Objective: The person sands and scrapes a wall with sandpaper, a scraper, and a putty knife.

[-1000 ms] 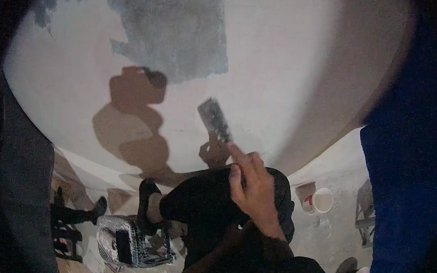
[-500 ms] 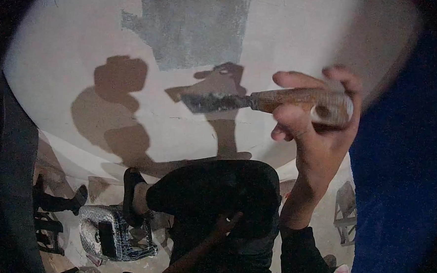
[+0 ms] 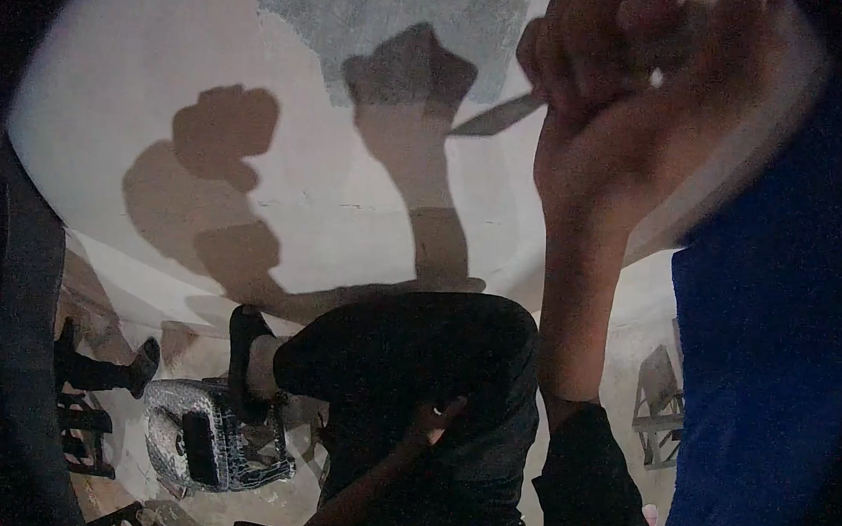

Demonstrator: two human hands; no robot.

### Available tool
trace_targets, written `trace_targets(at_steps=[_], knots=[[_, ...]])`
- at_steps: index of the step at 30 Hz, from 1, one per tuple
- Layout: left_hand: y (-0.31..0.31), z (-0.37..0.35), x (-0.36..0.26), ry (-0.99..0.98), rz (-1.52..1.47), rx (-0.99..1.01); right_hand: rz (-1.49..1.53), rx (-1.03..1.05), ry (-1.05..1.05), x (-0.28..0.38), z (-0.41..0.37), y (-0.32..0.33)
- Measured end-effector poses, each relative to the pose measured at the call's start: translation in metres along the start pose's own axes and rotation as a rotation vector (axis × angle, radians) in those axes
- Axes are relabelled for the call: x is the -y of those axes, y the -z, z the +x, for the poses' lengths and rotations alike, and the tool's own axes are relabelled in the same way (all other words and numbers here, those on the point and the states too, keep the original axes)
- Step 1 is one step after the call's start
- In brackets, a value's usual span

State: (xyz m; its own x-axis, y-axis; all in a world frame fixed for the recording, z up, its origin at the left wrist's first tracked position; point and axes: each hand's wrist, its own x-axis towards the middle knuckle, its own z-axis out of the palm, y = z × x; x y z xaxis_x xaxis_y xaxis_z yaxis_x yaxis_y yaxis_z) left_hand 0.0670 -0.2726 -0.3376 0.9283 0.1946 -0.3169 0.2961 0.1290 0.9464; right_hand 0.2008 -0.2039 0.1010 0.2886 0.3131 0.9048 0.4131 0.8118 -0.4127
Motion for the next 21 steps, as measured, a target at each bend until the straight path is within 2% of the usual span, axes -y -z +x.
trace_targets(at_steps=[1,2,3,4,5,6,7,8,9,10,11,12,13,14,16,17,19,20,21], knots=[[0.005,-0.008,-0.032,0.139,-0.036,-0.02,0.035,0.087,0.048,-0.001,0.01,0.01],[0.0,0.0,-0.008,0.144,-0.04,-0.018,0.072,0.174,0.095,-0.003,0.015,0.016],[-0.009,0.011,0.034,0.021,-0.097,-0.057,0.072,0.172,0.085,-0.006,0.013,0.01],[-0.016,0.016,0.058,-0.103,-0.153,-0.097,-0.007,0.078,0.195,-0.012,0.009,-0.003],[-0.011,0.003,0.026,-0.097,-0.158,-0.095,-0.086,-0.016,0.305,-0.017,0.006,-0.014],[0.002,-0.018,-0.04,0.029,-0.094,-0.134,-0.089,-0.017,0.296,-0.029,0.003,-0.017],[0.009,-0.03,-0.076,0.152,-0.029,-0.172,-0.131,-0.082,0.259,-0.046,0.0,-0.016],[-0.004,-0.027,-0.001,0.155,-0.032,-0.169,-0.17,-0.145,0.224,-0.057,-0.003,-0.018],[-0.021,-0.01,0.059,0.027,-0.182,-0.19,-0.324,-0.173,0.289,-0.055,-0.004,-0.028],[-0.041,0.032,0.091,-0.102,-0.332,-0.213,-0.323,-0.171,0.285,-0.051,0.0,-0.023],[-0.033,0.025,0.07,-0.096,-0.336,-0.216,-0.105,0.065,0.263,-0.043,0.007,-0.009],[-0.015,0.011,0.022,0.029,-0.246,-0.122,0.115,0.297,0.235,-0.041,0.012,0.005],[-0.003,-0.001,-0.006,0.152,-0.154,-0.024,0.284,0.433,0.347,-0.054,0.018,0.019],[-0.001,-0.008,-0.008,0.157,-0.154,-0.02,0.282,0.429,0.343,-0.062,0.014,0.025],[0.003,-0.014,-0.012,-0.002,0.074,-0.007,0.014,0.368,0.335,-0.071,0.009,0.032],[0.001,-0.015,-0.021,-0.005,0.077,-0.013,0.018,0.369,0.341,-0.07,0.009,0.029],[-0.005,-0.016,-0.036,0.038,-0.15,-0.227,0.049,0.234,0.269,-0.06,0.001,0.011],[-0.001,-0.014,-0.037,0.036,-0.148,-0.229,0.065,0.17,0.233,-0.053,-0.002,-0.001],[0.004,-0.012,-0.036,0.223,-0.058,-0.093,0.08,0.107,0.194,-0.045,-0.002,-0.011]])
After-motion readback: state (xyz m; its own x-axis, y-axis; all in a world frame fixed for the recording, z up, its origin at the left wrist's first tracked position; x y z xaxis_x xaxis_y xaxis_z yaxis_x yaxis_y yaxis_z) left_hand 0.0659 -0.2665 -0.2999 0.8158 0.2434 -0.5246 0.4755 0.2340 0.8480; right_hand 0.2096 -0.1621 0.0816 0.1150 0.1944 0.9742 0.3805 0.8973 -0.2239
